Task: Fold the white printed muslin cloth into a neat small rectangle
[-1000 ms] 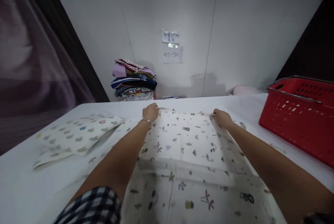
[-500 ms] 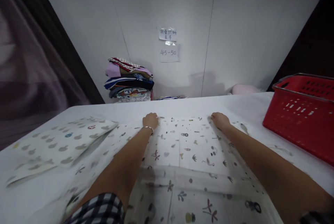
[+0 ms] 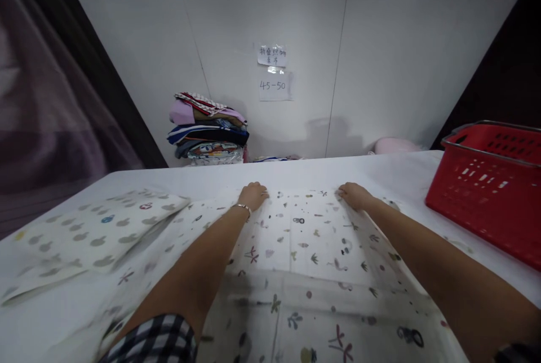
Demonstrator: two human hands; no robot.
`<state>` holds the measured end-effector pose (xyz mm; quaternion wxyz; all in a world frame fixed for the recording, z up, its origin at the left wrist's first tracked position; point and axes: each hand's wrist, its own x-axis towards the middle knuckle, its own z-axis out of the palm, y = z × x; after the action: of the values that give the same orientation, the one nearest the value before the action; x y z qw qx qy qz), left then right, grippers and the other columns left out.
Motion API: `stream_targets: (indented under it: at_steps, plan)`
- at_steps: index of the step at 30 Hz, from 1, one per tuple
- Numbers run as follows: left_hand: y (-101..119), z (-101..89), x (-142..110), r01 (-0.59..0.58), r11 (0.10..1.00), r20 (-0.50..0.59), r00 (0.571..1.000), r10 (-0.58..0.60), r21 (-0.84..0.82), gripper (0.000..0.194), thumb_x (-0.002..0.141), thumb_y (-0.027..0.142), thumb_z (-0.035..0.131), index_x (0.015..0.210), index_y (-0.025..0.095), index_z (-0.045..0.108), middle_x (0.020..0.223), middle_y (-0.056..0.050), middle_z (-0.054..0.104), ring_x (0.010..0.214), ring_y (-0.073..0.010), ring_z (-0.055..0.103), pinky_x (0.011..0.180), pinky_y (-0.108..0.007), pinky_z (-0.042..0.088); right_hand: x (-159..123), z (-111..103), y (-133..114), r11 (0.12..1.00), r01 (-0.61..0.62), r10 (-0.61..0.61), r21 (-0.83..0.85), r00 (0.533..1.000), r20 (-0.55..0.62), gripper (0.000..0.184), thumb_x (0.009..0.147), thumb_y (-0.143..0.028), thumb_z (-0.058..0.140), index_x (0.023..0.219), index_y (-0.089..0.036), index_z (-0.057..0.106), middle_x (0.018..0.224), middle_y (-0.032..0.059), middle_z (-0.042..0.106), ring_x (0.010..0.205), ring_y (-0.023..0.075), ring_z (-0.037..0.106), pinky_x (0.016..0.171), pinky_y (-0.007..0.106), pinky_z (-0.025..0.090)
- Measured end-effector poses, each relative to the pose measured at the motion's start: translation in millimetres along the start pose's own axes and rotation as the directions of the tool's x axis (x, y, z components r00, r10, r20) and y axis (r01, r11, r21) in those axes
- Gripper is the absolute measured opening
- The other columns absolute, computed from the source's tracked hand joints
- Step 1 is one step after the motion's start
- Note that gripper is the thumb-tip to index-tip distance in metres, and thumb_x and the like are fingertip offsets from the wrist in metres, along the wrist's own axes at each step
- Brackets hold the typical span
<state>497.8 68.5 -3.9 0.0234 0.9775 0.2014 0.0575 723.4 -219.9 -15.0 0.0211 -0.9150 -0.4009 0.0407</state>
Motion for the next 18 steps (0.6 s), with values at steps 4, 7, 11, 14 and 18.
stream_targets:
  at_steps: [4,7,11,14,18]
  plan:
    - [5,-0.3,2,-0.054,0.998,-0.029,0.998,0.053,-0.035,0.025,0.086,0.028,0.046,0.098,0.021,0.068,0.111,-0.006,0.062,0.107,-0.0215,0.053,0.092,-0.031,0.039,-1,0,-3,0.998,0.037,-0.036,0.049,0.999,-0.028,0.029,0.087,-0.021,0.044,0.110,-0.017,0.062,0.112,0.0110,0.061,0.102,0.0201,0.055,0.086,0.027,0.038]
    - [15,4.5,5,-0.078,0.994,-0.031,0.997,0.076,-0.071,0.025,0.084,0.034,0.051,0.101,0.022,0.066,0.111,-0.005,0.062,0.107,-0.0200,0.052,0.093,-0.029,0.038,-1,-1,-11,0.991,0.104,-0.100,0.089,0.994,-0.044,0.028,0.088,-0.026,0.045,0.109,-0.017,0.062,0.115,0.0101,0.060,0.104,0.0188,0.053,0.086,0.024,0.037]
    - [29,8.7,12,-0.018,0.995,-0.023,1.000,0.015,-0.102,0.025,0.081,0.039,0.056,0.093,0.019,0.065,0.106,-0.006,0.063,0.103,-0.0208,0.054,0.088,-0.031,0.041,3,1,-28,0.983,0.127,-0.117,0.130,0.990,-0.079,0.027,0.088,-0.035,0.049,0.100,-0.017,0.064,0.112,0.0085,0.061,0.102,0.0185,0.053,0.084,0.023,0.037]
    - [36,7.3,20,0.048,0.993,-0.033,0.998,-0.052,-0.105,0.020,0.084,0.035,0.052,0.089,0.019,0.063,0.102,-0.006,0.063,0.100,-0.0202,0.055,0.086,-0.031,0.041,11,5,-38,0.989,0.063,-0.049,0.135,0.993,-0.106,0.026,0.089,-0.034,0.046,0.094,-0.016,0.065,0.105,0.0090,0.063,0.097,0.0183,0.055,0.079,0.023,0.038]
    - [43,8.6,28,0.165,0.982,-0.038,0.985,-0.168,-0.088,0.022,0.087,0.030,0.046,0.094,0.016,0.060,0.102,-0.011,0.063,0.100,-0.0236,0.056,0.084,-0.036,0.041,20,8,-45,0.993,-0.033,0.046,0.114,0.993,-0.112,0.029,0.091,-0.032,0.041,0.092,-0.014,0.064,0.101,0.0123,0.063,0.094,0.0211,0.056,0.073,0.026,0.039]
